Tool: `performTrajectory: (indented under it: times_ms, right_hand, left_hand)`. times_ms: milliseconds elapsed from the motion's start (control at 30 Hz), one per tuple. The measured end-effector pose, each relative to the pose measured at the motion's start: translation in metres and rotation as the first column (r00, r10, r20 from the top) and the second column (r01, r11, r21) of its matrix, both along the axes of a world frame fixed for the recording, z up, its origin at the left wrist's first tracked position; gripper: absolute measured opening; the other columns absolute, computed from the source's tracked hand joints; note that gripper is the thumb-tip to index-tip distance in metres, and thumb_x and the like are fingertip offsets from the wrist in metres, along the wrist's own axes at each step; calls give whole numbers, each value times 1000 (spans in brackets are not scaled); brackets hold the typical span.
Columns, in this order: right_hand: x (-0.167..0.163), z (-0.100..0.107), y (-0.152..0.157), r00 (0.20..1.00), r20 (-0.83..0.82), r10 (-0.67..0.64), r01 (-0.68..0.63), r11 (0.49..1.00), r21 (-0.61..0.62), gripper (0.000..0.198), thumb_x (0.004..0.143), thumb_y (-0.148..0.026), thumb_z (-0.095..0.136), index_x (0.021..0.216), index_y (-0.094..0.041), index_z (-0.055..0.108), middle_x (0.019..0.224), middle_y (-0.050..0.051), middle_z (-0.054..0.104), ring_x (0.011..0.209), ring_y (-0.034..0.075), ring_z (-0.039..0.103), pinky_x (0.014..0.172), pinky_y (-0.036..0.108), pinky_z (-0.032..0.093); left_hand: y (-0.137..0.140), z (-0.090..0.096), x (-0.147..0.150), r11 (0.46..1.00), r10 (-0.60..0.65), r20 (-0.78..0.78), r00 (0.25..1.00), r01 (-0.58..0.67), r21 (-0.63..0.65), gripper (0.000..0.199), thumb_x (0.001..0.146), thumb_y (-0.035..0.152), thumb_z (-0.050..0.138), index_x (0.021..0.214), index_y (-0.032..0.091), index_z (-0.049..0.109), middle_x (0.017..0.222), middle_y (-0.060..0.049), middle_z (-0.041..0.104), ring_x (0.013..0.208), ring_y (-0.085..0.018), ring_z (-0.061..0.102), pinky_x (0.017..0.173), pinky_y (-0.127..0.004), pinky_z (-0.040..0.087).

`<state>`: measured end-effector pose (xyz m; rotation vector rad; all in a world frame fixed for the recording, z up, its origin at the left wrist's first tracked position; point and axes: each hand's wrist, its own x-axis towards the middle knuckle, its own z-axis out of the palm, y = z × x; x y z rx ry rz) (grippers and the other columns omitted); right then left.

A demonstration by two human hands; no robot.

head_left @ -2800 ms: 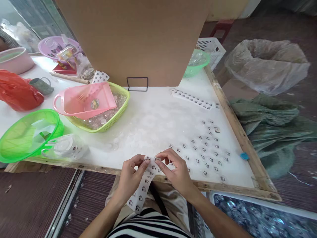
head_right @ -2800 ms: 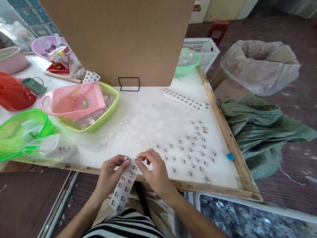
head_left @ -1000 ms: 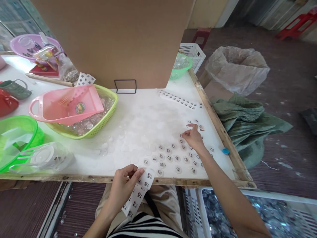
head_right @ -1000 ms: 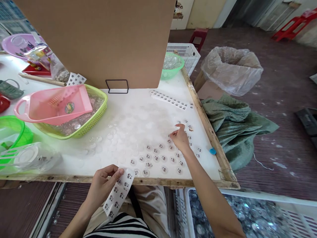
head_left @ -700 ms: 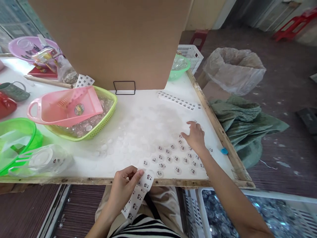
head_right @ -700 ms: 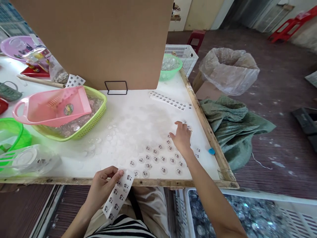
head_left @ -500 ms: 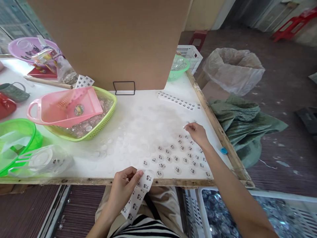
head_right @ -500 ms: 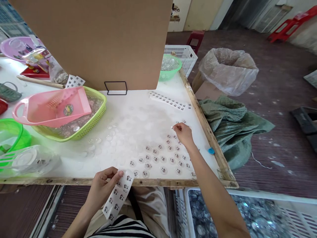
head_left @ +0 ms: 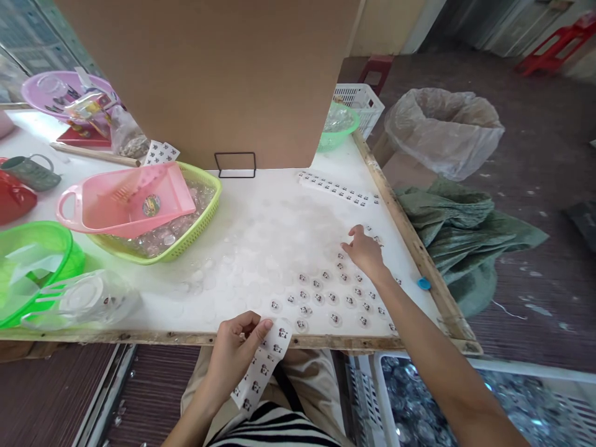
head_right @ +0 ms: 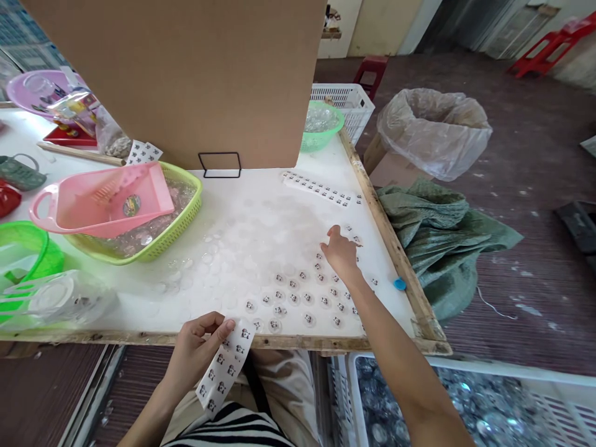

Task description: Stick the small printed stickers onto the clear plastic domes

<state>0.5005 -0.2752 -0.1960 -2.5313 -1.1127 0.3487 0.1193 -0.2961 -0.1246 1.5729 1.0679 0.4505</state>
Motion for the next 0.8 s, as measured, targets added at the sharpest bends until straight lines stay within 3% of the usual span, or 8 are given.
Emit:
performTrajectory:
  times_ms: [133, 233, 300, 367, 433, 533, 667, 800]
  right_hand:
    - [-6, 14, -3, 994, 111, 15, -9, 998, -59, 17, 82, -27, 60, 96, -19, 56, 80, 8, 66, 81, 28, 63, 82, 41, 41]
    - [-38, 33, -20, 1000, 28, -2, -4, 981, 195, 15, 87, -33, 53, 81, -20, 58, 82, 9, 66, 79, 25, 61, 80, 39, 43]
    - [-78, 49, -38, 967, -199, 159, -71, 919, 387, 24, 89, -43, 54, 82, -21, 61, 80, 7, 67, 72, 22, 59, 71, 36, 46]
    - [-125, 64, -58, 756, -455, 470, -257, 853, 453, 27, 89, -48, 57, 93, -23, 66, 85, 6, 69, 73, 21, 60, 65, 34, 48]
    - [-166, 73, -73, 589, -562, 581, -360, 811, 461, 25, 85, -44, 66, 100, -24, 65, 84, 3, 68, 72, 19, 60, 65, 32, 49]
    - [-195, 74, -79, 598, -568, 565, -323, 819, 474, 18, 86, -39, 67, 84, -22, 62, 74, -1, 63, 70, 16, 57, 66, 29, 46]
    - [-194, 68, -74, 594, -557, 580, -360, 811, 461, 19, 91, -35, 61, 78, -21, 62, 71, -1, 63, 70, 16, 56, 65, 28, 42]
    - [-194, 66, -74, 614, -501, 609, -392, 787, 476, 22, 94, -35, 56, 79, -22, 65, 74, 0, 66, 73, 17, 58, 70, 31, 43]
  left_hand:
    - [-1, 5, 2, 999, 35, 31, 999, -35, 0, 43, 90, 49, 58, 63, 16, 55, 57, 3, 45, 56, -11, 39, 53, -22, 30]
    - [-2, 4, 3, 997, 80, 42, 996, -80, -10, 43, 90, 50, 59, 63, 16, 54, 56, 3, 44, 56, -11, 38, 53, -22, 29]
    - [-2, 2, 4, 994, 111, 55, 992, -109, -29, 43, 90, 50, 60, 64, 16, 55, 56, 3, 45, 55, -11, 39, 52, -21, 30]
    - [-1, 0, 7, 989, 140, 74, 987, -136, -55, 42, 89, 50, 61, 64, 16, 56, 56, 3, 46, 55, -11, 40, 52, -21, 30]
    - [0, 0, 9, 986, 156, 95, 983, -150, -66, 41, 88, 49, 62, 65, 15, 57, 56, 3, 47, 54, -10, 41, 51, -21, 31]
    - [1, 4, 11, 990, 138, 125, 982, -133, -51, 34, 89, 46, 63, 75, 15, 64, 62, 1, 54, 58, -11, 46, 54, -20, 36]
    - [0, 8, 10, 995, 83, 140, 987, -74, -69, 29, 91, 42, 61, 102, 16, 66, 69, 0, 61, 63, -13, 54, 53, -19, 39]
    - [1, 6, 9, 992, 107, 172, 979, -92, -91, 28, 91, 41, 61, 81, 15, 63, 70, -1, 62, 63, -12, 53, 56, -20, 41]
